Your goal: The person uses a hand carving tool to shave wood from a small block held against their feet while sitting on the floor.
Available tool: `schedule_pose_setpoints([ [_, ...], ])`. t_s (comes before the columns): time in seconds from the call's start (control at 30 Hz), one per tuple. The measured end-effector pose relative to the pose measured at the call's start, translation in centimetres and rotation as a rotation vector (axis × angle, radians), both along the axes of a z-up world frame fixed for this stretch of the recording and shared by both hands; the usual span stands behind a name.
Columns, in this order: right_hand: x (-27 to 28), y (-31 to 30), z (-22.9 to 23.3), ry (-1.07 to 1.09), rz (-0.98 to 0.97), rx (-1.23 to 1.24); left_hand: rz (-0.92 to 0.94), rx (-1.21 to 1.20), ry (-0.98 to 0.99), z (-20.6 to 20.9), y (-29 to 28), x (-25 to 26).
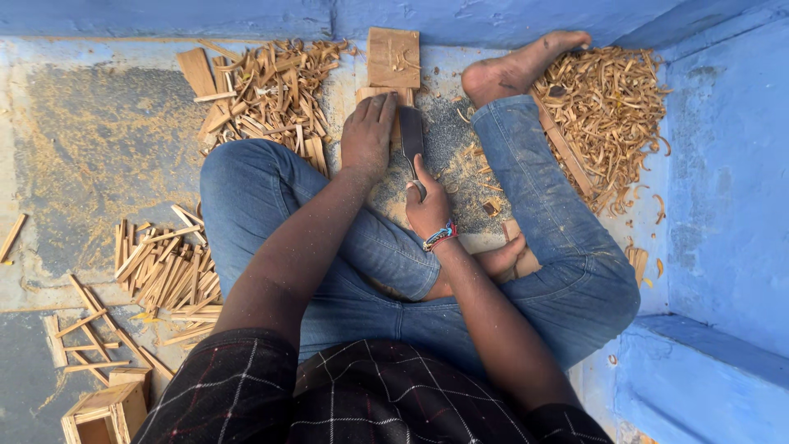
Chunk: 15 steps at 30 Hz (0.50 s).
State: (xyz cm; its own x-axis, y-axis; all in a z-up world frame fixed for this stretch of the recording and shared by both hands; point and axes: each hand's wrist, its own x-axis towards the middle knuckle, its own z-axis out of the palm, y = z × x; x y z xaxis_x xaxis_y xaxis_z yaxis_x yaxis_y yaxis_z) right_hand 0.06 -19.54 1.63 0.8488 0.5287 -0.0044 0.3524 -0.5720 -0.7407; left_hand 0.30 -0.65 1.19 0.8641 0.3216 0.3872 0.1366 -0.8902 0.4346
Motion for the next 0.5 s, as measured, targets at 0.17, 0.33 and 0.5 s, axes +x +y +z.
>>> schedule_pose_setpoints([
  [0.17,0.0,0.8,-0.8,-0.305,0.081,0.172,-0.016,0.005,0.017,0.7,-0.3,-0.4],
  [0.33,-1.2,-1.3,0.8,0.217,-0.099,-0.134,-0.018,0.016,-0.001,-0.1,-0.9,-0.3],
  [0.5,-0.1,0.6,1.0,0.201,-0.084,-0.193,-0.003,0.067,0.022,-0.9,0.1,0.5],
])
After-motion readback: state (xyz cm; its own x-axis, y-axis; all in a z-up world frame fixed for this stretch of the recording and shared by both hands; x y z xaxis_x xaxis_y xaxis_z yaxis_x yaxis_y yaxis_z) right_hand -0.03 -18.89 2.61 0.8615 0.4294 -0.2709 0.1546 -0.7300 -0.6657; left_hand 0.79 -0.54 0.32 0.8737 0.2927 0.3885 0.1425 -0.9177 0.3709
